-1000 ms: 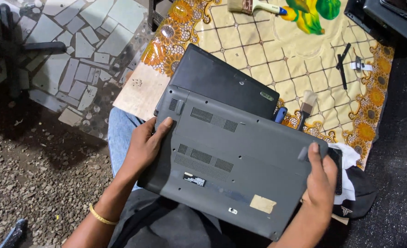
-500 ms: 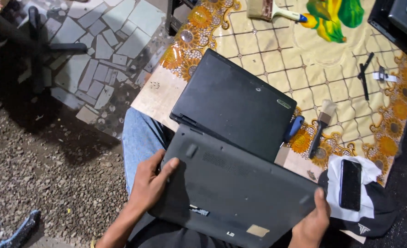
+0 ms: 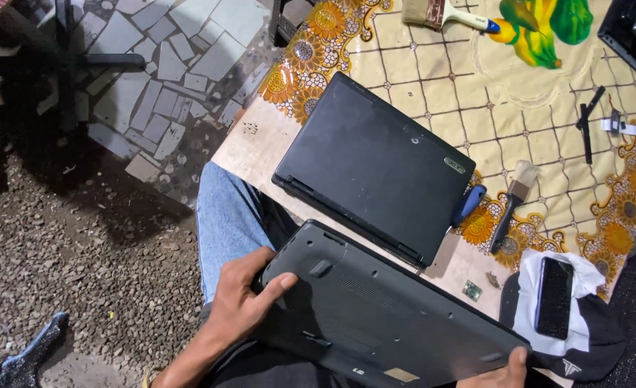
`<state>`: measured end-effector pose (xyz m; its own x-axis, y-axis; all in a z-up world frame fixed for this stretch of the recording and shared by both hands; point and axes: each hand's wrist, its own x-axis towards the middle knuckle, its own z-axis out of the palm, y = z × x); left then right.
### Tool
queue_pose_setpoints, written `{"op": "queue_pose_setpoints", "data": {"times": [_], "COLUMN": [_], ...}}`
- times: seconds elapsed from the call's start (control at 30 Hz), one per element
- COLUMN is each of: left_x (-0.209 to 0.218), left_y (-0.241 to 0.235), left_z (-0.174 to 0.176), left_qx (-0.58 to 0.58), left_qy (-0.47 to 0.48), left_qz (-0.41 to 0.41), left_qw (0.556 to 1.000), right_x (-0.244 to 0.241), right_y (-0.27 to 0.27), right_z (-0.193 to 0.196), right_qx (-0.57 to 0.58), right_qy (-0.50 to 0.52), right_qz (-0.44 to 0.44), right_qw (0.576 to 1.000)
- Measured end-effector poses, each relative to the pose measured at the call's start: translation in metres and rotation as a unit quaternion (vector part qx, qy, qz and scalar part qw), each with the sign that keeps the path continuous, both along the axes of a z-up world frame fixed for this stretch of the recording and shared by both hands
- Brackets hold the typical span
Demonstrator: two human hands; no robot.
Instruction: The person removes the battery from the bottom of a laptop and then uses a screwdriver to remove screws from the back panel. They lift off the back cover to expose the internal components and then detach the screen assembly from the main body.
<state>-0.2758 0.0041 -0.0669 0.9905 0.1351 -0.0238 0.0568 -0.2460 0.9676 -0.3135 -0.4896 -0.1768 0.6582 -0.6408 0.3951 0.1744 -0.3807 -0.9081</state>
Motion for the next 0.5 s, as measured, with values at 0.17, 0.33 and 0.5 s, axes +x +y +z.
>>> {"op": "queue_pose_setpoints", "data": {"times": [0.17,0.33,0.5], "left_x": [0.012,0.026,0.048], "left_y": [-0.007,-0.01,-0.008], "left_z": [-0.007,-0.016,-0.005], "left_qx": [-0.013,0.011,-0.006], "left_qy": [0.054,0.107,0.139], "left_qz": [0.017,0.02,0.013], "left_qw": [0.998,0.994,0.99], "right_x": [0.011,0.03,0.063], "right_y": [0.017,0.056,0.072], "right_z": [0.039,0.073,0.096], "right_qx": [0.227,0.247,0.232], "right_qy": [0.189,0.234,0.261], "right_qz": [-0.016,-0.018,-0.048], "right_qw": [0.955,0.94,0.936]}}
